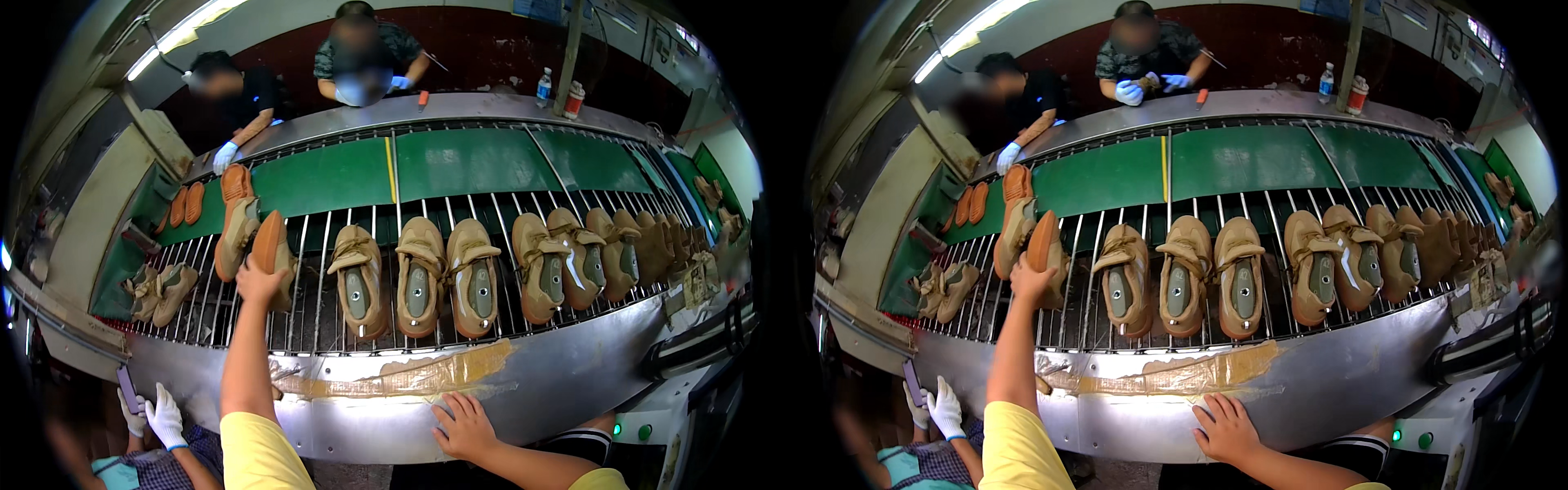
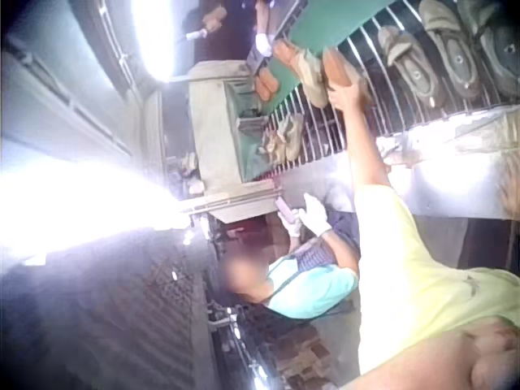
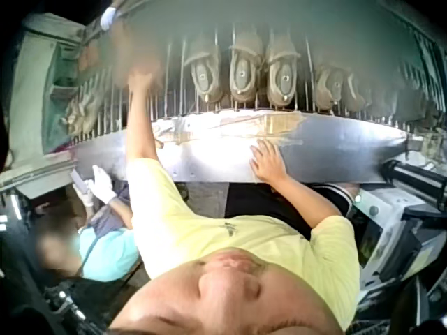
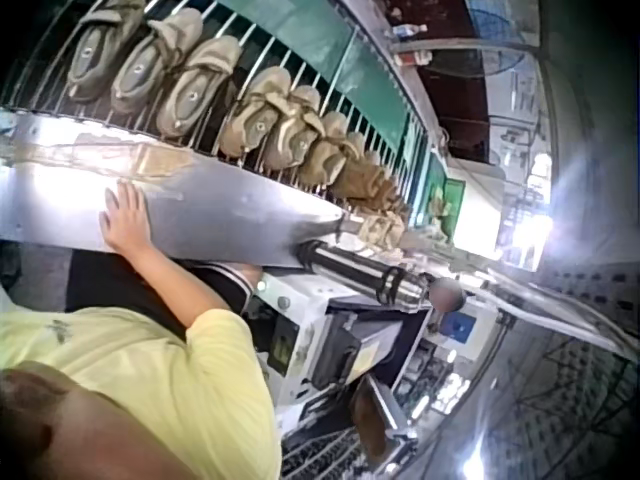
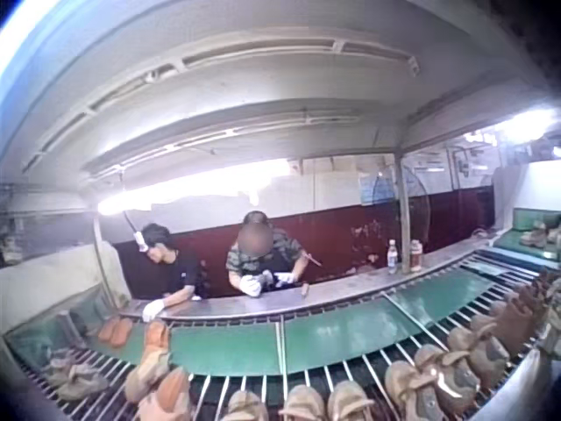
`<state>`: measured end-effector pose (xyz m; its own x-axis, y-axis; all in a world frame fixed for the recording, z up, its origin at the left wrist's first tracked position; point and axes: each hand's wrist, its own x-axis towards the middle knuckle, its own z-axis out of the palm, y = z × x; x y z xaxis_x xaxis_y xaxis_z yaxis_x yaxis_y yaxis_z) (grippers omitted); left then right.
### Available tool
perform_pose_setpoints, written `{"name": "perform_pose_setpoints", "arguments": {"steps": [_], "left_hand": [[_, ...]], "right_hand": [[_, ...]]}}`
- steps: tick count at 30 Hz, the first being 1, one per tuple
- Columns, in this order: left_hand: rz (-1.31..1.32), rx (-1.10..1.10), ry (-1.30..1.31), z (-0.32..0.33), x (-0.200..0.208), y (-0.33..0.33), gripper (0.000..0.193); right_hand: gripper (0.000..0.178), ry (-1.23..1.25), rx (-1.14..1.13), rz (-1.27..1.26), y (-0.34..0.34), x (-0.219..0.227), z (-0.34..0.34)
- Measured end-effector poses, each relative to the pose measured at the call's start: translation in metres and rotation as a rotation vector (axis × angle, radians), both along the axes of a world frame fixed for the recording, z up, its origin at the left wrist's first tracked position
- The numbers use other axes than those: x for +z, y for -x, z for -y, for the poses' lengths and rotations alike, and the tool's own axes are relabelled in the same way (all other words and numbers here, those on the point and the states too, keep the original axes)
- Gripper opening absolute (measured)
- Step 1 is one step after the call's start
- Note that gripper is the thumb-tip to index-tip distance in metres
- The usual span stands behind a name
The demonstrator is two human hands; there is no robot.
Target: The person places a shoe upper and a sole into a pressing machine, activates the machine using buttons, and then places the assembled boot onto a conveyor belt.
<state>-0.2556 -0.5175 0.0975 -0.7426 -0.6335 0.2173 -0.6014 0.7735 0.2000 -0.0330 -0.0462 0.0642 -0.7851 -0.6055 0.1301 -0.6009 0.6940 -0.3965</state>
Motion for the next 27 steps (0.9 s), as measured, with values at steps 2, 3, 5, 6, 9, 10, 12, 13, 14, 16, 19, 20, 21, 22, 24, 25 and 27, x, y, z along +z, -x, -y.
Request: {"name": "perform_pose_setpoints", "arguments": {"steps": [2, 3, 5, 6, 9, 10, 12, 13, 14, 16, 19, 20, 21, 22, 24, 25, 27], "left_hand": [[0.106, 0.032, -0.236, 0.05, -0.025, -0.002, 0.103], [0.172, 0.032, -0.28, 0.059, -0.035, -0.002, 0.104], [0.148, 0.033, -0.363, 0.041, -0.029, 0.011, 0.101], [0.137, 0.041, -0.405, 0.034, -0.026, 0.012, 0.1], [0.248, 0.157, -0.274, -0.022, 0.021, 0.015, 0.098], [0.19, 0.157, -0.218, -0.03, 0.039, 0.005, 0.092], [0.109, -0.015, -0.331, -0.013, 0.07, -0.026, 0.086], [0.067, -0.099, -0.381, -0.003, 0.086, -0.049, 0.083], [-0.063, -0.154, -0.508, -0.004, 0.098, -0.074, 0.078], [-0.262, -0.21, -0.941, -0.018, 0.105, -0.13, 0.073], [-0.457, -0.416, -1.483, -0.073, 0.106, -0.227, 0.064], [-0.495, -0.449, -1.562, -0.083, 0.092, -0.268, 0.061], [-0.575, -0.355, -1.717, -0.097, 0.07, -0.302, 0.064], [-0.596, -0.334, -1.999, -0.149, 0.073, -0.327, 0.065], [-0.531, -0.346, -2.27, -0.187, 0.031, -0.378, 0.069], [-0.622, -0.274, -2.361, -0.23, 0.024, -0.393, 0.072], [-0.55, -0.438, -2.385, -0.304, 0.041, -0.409, 0.071]], "right_hand": [[0.042, 0.028, 0.003, 0.01, 0.0, 0.001, 0.002], [0.041, 0.035, 0.004, 0.007, 0.002, 0.001, 0.003], [0.041, 0.041, -0.004, 0.001, 0.003, 0.005, 0.0], [0.041, 0.039, -0.021, 0.002, -0.001, 0.003, -0.002], [0.042, 0.05, -0.054, -0.037, -0.001, -0.002, -0.004], [0.042, 0.059, -0.055, -0.047, -0.002, -0.004, -0.003], [0.044, 0.078, -0.042, -0.038, -0.006, -0.004, -0.001], [0.045, 0.099, -0.033, -0.06, -0.006, -0.006, 0.002], [0.045, 0.113, -0.036, -0.076, -0.007, -0.01, 0.003], [0.046, 0.157, -0.051, -0.085, -0.011, -0.019, 0.001], [0.05, 0.347, -0.111, 0.109, -0.014, -0.021, -0.008], [0.052, 0.48, -0.128, 0.306, -0.019, -0.016, -0.004], [0.054, 0.602, -0.155, 0.51, -0.025, -0.012, -0.004], [0.06, 0.815, -0.157, 0.754, -0.032, -0.011, -0.009], [0.076, 1.071, -0.071, 1.126, -0.053, 0.025, -0.014], [0.078, 1.1, -0.061, 1.21, -0.067, 0.044, -0.023], [0.081, 1.217, -0.064, 1.196, -0.094, 0.062, -0.039]]}}
